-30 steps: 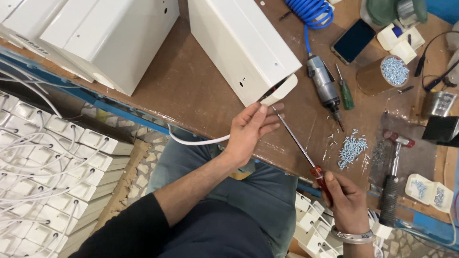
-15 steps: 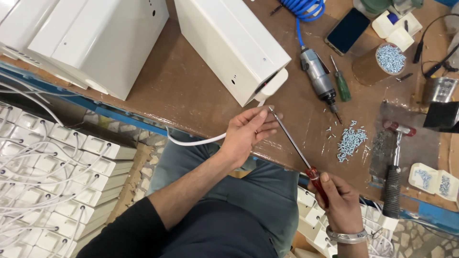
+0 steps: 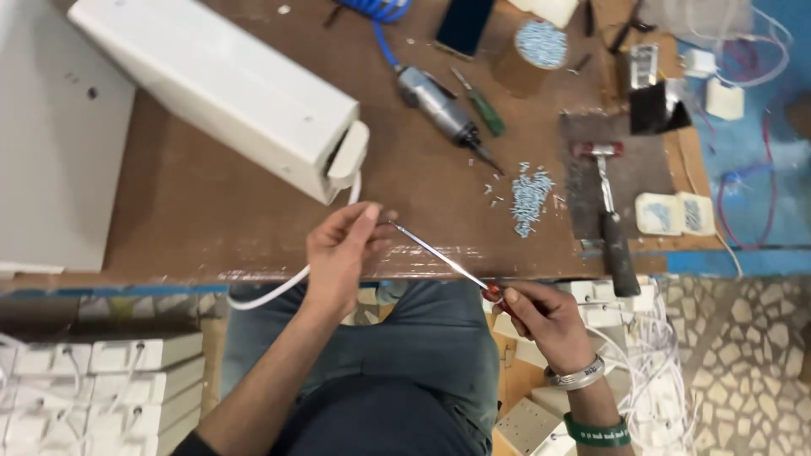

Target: The person holds a white plastic enclosure on the workbench and drives screws into its side using a red-handled screwdriver, steadying the box with the other hand. They reposition the enclosure and continue screwing, then pick up a pneumatic screwdriver to drive a screw into the enclosure.

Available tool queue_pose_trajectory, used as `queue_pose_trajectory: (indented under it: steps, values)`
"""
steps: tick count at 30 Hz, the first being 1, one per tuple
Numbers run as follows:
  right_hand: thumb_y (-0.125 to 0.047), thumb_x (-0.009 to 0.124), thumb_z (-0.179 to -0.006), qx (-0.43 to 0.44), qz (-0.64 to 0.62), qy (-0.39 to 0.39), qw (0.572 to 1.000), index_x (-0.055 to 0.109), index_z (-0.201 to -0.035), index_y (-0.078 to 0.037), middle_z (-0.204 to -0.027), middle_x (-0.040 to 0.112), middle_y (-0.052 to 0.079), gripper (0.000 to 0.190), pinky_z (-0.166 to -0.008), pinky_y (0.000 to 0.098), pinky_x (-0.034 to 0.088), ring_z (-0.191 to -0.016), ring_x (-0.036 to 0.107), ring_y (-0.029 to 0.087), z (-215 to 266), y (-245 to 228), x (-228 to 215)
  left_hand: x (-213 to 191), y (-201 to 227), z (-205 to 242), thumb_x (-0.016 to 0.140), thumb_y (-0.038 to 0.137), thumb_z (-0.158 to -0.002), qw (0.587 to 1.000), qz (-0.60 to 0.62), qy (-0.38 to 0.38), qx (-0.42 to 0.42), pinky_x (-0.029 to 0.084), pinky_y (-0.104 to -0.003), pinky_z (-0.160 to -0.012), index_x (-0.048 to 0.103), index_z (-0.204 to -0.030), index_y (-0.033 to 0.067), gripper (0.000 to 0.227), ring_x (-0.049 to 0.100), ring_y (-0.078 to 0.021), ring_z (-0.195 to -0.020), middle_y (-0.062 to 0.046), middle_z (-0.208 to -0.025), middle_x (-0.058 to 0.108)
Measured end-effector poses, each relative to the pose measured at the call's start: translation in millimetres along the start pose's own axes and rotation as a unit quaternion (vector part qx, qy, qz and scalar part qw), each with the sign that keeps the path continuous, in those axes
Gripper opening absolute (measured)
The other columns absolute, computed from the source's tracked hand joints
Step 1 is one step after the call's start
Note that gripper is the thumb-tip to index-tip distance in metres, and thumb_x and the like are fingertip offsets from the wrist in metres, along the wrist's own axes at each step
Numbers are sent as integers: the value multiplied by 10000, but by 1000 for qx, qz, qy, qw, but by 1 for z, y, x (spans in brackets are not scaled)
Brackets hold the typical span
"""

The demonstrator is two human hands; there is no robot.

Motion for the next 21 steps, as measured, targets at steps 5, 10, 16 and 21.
queue_pose_trajectory:
  steps: [5, 10, 16, 21]
  values:
    - [-138, 722, -922, -38, 25, 72, 996, 768, -1134, -24, -910, 798, 51, 245, -520, 231, 456, -638, 576, 55, -5, -11, 11, 11, 9, 5, 678, 143, -986, 996, -87, 9, 22, 596, -270, -739, 711, -1122, -16, 211, 744, -134, -873, -115, -1002, 767]
    - [-152, 804, -855, -275, 192, 161, 928, 718, -1153, -67, -1071, 719, 78, 322, -707, 314, 614, -851, 751, 220, -18, -61, 44, 35, 2, 17, 682, 135, -973, 987, -127, -76, 66, 625, -266, -781, 737, -1127, -11, 219, 739, -115, -862, -74, -993, 780]
    - [-81, 801, -820, -381, 317, 180, 850, 718, -1152, -87, -1092, 679, 102, 342, -829, 427, 559, -978, 668, 369, -42, -92, 70, 26, -20, 15, 740, 109, -937, 983, -163, -78, 35, 594, -274, -714, 754, -1110, -34, 224, 708, -119, -800, -88, -914, 773]
    - [-73, 812, -822, -364, 213, 189, 887, 713, -1130, -73, -1095, 702, 94, 324, -841, 381, 569, -965, 707, 294, -18, -107, 81, 28, -18, 23, 725, 151, -943, 985, -172, -26, 9, 596, -264, -714, 765, -1081, -25, 227, 714, -114, -785, -67, -917, 788]
Point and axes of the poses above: each hand's wrist, its own z-axis away from the middle knuckle, its own x-axis out of the palm, y = z × x, the point moved 4 cm from there along -z, towards the middle knuckle
